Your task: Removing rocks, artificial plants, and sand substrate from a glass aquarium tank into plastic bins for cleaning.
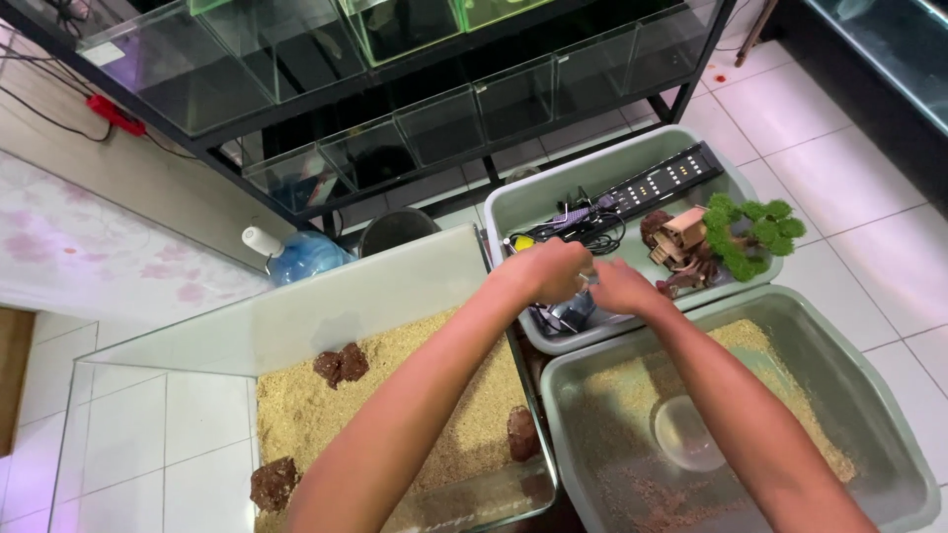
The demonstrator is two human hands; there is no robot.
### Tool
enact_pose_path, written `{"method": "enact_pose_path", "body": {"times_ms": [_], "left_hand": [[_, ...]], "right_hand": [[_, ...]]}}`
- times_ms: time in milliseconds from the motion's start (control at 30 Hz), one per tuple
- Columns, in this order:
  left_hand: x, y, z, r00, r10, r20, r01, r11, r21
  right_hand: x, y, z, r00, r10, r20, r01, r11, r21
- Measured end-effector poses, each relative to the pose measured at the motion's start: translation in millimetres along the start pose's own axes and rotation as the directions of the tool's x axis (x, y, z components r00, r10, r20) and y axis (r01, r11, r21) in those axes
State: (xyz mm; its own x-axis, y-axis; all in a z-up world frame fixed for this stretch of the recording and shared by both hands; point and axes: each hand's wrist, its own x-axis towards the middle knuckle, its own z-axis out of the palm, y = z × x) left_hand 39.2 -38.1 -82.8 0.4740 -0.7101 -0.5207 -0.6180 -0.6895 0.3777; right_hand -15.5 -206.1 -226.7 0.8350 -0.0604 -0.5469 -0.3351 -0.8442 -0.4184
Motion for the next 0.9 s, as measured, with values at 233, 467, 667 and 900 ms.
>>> {"method": "enact_pose_path", "body": {"times_ms": [233,467,667,900], "left_hand": [[-29,13,-25,0.997,0.007,-0.071,-0.011,0.998,-0.063],[-66,17,-48,0.903,0.123,-0.411,-0.228,0.949,-0.216],[-175,-9,-71,0.785,0.146,-0.602,-0.352,0.905,-0.238],[-321,-109,-65,0.763,-0.040,-0.645,-0.245,0.906,-0.346]], "right_hand": [[-83,-59,-53,0.932,-0.070,-0.357,0.213,0.900,0.381],[-125,-89,-92,0.773,-0.090,-0.628,0.342,0.893,0.293],[-160,-180,-105,0.657,-0.272,-0.703,0.523,0.836,0.165],[-182,-343,-69,0.538,-0.698,-0.473,0.699,0.683,-0.212]]}}
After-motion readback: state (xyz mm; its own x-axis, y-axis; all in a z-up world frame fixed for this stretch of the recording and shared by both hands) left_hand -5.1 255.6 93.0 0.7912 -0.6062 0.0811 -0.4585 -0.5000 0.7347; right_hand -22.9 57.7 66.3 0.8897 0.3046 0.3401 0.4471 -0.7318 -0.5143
